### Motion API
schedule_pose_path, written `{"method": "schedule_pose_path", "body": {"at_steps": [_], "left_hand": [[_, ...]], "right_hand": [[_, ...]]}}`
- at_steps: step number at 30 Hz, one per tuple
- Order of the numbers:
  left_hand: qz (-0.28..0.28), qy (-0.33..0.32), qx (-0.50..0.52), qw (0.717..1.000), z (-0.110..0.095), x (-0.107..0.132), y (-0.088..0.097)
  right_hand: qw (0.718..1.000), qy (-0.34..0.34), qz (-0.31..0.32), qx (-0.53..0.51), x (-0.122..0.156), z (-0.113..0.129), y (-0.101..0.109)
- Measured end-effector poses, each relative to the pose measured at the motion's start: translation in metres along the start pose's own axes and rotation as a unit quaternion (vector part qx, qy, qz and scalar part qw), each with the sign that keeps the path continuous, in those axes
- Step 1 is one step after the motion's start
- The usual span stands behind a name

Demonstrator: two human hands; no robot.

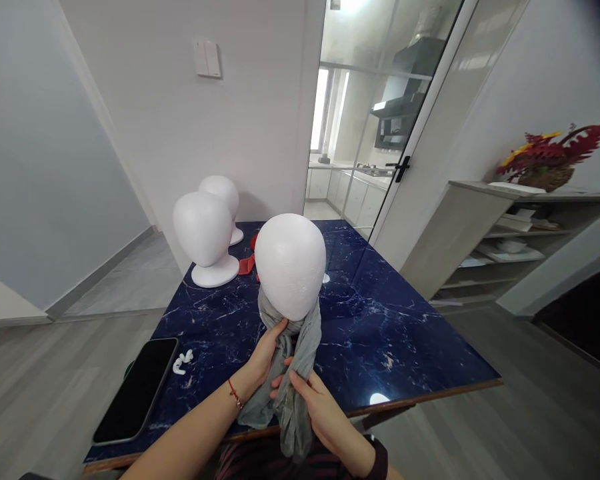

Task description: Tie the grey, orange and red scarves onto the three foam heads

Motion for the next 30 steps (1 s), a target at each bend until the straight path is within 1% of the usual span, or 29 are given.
{"method": "schedule_pose_path", "body": {"at_steps": [3,5,9,13,18,25,28,30], "left_hand": [[0.029,-0.023,-0.038,0.999,0.0008,-0.0052,0.0033],[0.037,-0.035,-0.041,0.998,0.0008,-0.0068,0.0037],[0.026,-0.055,-0.03,0.998,-0.0004,-0.0062,0.0027],[0.039,-0.018,-0.037,0.998,0.0018,-0.0067,0.0043],[0.009,-0.04,-0.051,0.998,0.0007,-0.0073,0.0061],[0.003,-0.023,-0.055,0.998,-0.0004,-0.0051,0.0025],[0.015,-0.024,-0.042,0.999,0.0007,-0.0066,0.0043],[0.033,-0.021,-0.026,0.999,0.0013,-0.0081,0.0053]], "right_hand": [[1.0,-0.007,0.011,0.013,-0.0004,-0.0025,0.0015],[1.0,-0.011,0.016,0.015,-0.0007,-0.0031,0.0029],[1.0,-0.014,0.014,0.01,-0.0016,-0.0034,0.0036],[1.0,-0.02,0.011,0.003,-0.0024,-0.0018,0.0025],[0.999,-0.028,0.02,0.003,-0.0032,-0.0008,0.0044],[0.999,-0.025,0.021,-0.006,-0.003,-0.0041,0.0083],[1.0,-0.021,0.024,-0.003,-0.0025,-0.0049,0.0089],[0.999,-0.016,0.03,0.0,-0.0021,-0.0049,0.0092]]}}
Point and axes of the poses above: each hand's wrist, its own x-axis away from the middle knuckle, its own y-axis out of the back of the hand, z = x × y, the point moved 2 cm from there along -x, towards the middle knuckle, and after that the axes turned 12 degrees about z, right-handed, at the moved point
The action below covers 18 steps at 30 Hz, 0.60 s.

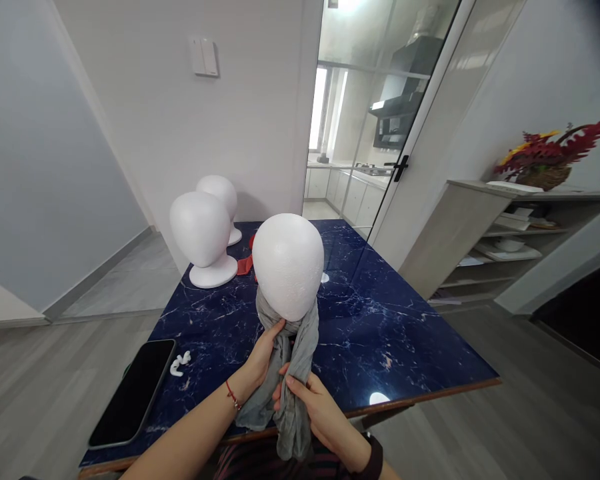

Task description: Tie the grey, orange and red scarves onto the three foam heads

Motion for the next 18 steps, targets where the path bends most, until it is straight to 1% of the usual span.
{"method": "schedule_pose_path", "body": {"at_steps": [2,7,11,13,16,17,18], "left_hand": [[0.009,0.003,0.02,1.0,0.0,-0.001,0.001],[-0.007,-0.023,0.059,0.998,-0.003,-0.001,0.002],[0.013,-0.008,0.06,0.998,-0.005,0.002,0.001],[0.007,-0.021,0.035,0.999,-0.008,0.004,0.001],[-0.027,-0.104,-0.033,0.994,-0.015,0.011,0.001],[-0.029,-0.121,-0.059,0.991,-0.016,0.014,0.0],[-0.018,-0.118,-0.082,0.99,-0.016,0.016,0.0]], "right_hand": [[1.0,0.003,0.009,0.002,0.001,0.0,0.0],[0.999,0.003,0.038,0.005,0.001,-0.002,0.0],[0.999,0.009,0.052,0.007,0.002,-0.003,-0.001],[0.999,0.011,0.047,0.008,0.002,-0.002,-0.001],[0.999,0.015,0.037,0.02,0.003,0.001,0.0],[0.999,0.019,0.031,0.029,0.003,0.003,0.0],[0.999,0.025,0.024,0.041,0.004,0.005,0.001]]}}
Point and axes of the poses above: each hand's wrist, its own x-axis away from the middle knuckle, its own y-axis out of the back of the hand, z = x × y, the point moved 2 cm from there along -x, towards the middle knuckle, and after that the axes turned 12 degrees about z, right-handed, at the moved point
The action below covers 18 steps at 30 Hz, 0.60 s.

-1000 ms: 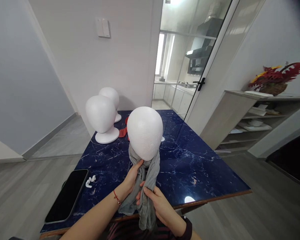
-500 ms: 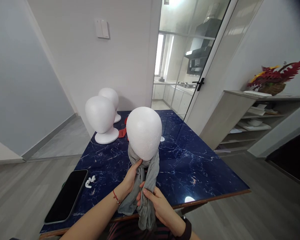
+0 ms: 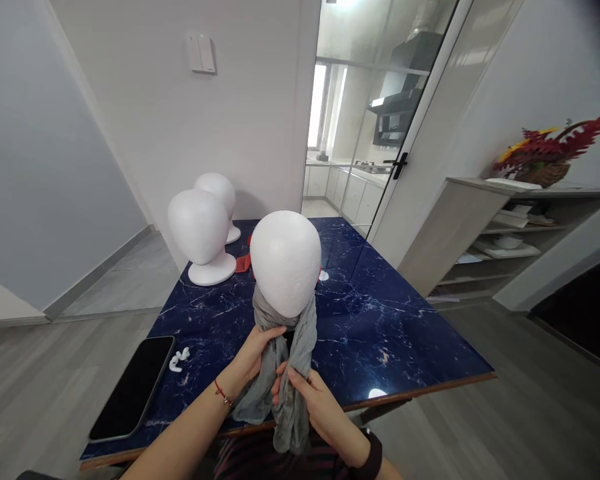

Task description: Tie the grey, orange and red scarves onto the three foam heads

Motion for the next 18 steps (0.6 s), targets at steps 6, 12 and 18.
{"method": "schedule_pose_path", "body": {"at_steps": [6,12,18], "left_hand": [[-0.043,0.003,-0.17,0.984,0.008,0.018,0.013],[-0.114,-0.049,-0.466,0.876,0.004,0.031,0.033],[-0.128,-0.017,-0.202,0.971,0.003,0.04,0.02]], "right_hand": [[0.986,0.034,-0.046,0.153,0.005,0.02,0.004],[0.958,0.054,-0.089,0.266,0.005,0.031,0.01],[0.964,0.032,-0.094,0.248,0.003,0.03,0.018]]}}
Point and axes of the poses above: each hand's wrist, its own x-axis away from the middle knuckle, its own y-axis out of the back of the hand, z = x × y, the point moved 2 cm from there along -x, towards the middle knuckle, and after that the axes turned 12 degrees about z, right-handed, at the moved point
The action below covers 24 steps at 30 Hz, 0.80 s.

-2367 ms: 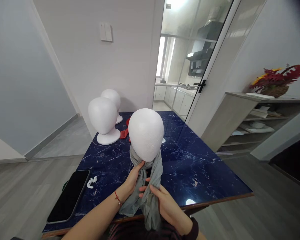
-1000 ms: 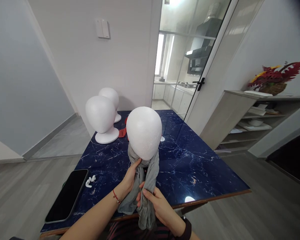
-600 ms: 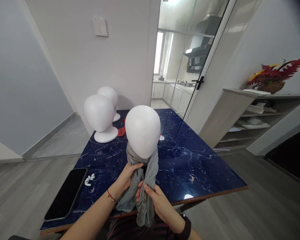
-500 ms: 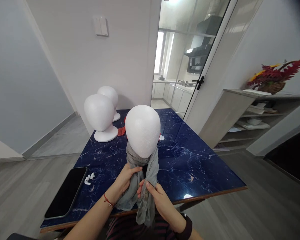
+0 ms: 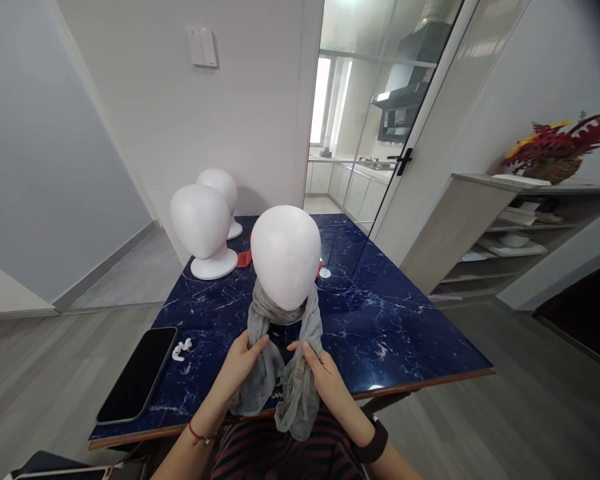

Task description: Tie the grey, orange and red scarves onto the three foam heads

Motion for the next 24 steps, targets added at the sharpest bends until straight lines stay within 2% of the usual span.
{"method": "schedule_pose_path", "body": {"at_steps": [2,5,7,9,13,19,21,24], "left_hand": [[0.027,0.064,0.162,0.984,-0.001,0.006,-0.007],[0.085,0.15,0.347,0.922,-0.002,0.014,-0.014],[0.119,0.166,0.417,0.886,-0.002,0.019,-0.015],[0.135,0.157,0.448,0.869,-0.002,0.022,-0.015],[0.128,0.149,0.46,0.866,0.0,0.028,-0.016],[0.086,0.204,0.437,0.872,-0.001,0.035,-0.027],[0.096,0.208,0.429,0.874,-0.003,0.038,-0.03],[0.142,0.196,0.419,0.875,-0.006,0.042,-0.034]], "right_hand": [[1.0,0.007,-0.012,0.002,-0.001,0.0,0.003],[1.0,0.018,-0.023,0.012,-0.001,0.0,0.007],[1.0,0.016,-0.022,0.007,-0.001,-0.003,0.007],[1.0,0.009,-0.015,0.005,-0.001,-0.007,0.007],[1.0,0.015,-0.019,0.02,-0.004,-0.015,0.007],[0.998,0.044,-0.003,0.053,-0.01,-0.009,0.004],[0.999,0.043,0.02,0.025,-0.012,-0.007,-0.001],[0.996,0.019,0.035,-0.082,-0.017,-0.004,-0.011]]}}
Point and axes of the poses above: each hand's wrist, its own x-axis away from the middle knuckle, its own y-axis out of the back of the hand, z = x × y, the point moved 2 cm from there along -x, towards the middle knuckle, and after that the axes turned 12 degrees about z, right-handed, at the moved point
